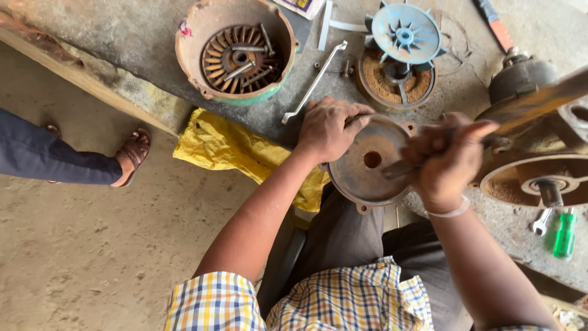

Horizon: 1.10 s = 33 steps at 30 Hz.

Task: The person sits at a workbench holding a round metal pump cover plate steady with one hand while repeatedly filing its surface with a flat file held in the other hand, working the file back and forth across the plate throughout the episode.

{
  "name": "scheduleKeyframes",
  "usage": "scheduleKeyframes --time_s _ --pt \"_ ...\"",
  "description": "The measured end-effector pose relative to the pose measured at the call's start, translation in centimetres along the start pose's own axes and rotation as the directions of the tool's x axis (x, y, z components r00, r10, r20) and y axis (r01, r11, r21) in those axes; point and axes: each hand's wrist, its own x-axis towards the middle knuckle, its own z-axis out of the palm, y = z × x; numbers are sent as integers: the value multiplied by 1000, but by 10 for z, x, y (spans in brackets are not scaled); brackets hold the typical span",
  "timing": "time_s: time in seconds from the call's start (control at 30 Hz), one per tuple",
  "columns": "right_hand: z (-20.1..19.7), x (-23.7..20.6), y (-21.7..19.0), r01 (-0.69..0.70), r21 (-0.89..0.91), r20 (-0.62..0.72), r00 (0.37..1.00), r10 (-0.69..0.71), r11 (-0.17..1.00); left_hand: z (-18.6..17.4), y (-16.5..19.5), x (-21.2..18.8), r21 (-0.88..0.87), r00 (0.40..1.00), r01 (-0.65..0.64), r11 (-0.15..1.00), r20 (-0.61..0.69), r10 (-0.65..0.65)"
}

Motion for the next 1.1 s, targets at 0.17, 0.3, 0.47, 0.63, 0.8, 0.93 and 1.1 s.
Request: scheduleKeyframes --time_s 0.17,0.3,0.47,0.63,0.8,0.93,1.1 --pt "-7 9 -23 -103 793 -40 974 221 600 20 -18 0 -45 975 -133 990 -183 123" --pt "-13 10 -17 -155 819 7 965 262 552 23 -22 5 -75 957 -224 972 -203 205" --pt "-4 1 26 -261 306 188 959 211 916 21 -15 5 -75 985 -138 988 -111 129" --pt "-26 15 10 23 157 80 996 -36 987 20 -15 -3 -67 971 -163 984 -187 148" --pt "-6 4 20 233 -311 80 973 -219 922 18 -13 -4 -68 957 -218 974 -213 199" --pt "0 -2 19 -66 34 143 988 60 997 21 -13 -6 -74 980 -138 988 -156 126" --pt "8 7 7 -144 329 205 976 78 933 24 -15 -1 -49 972 -163 985 -179 152"
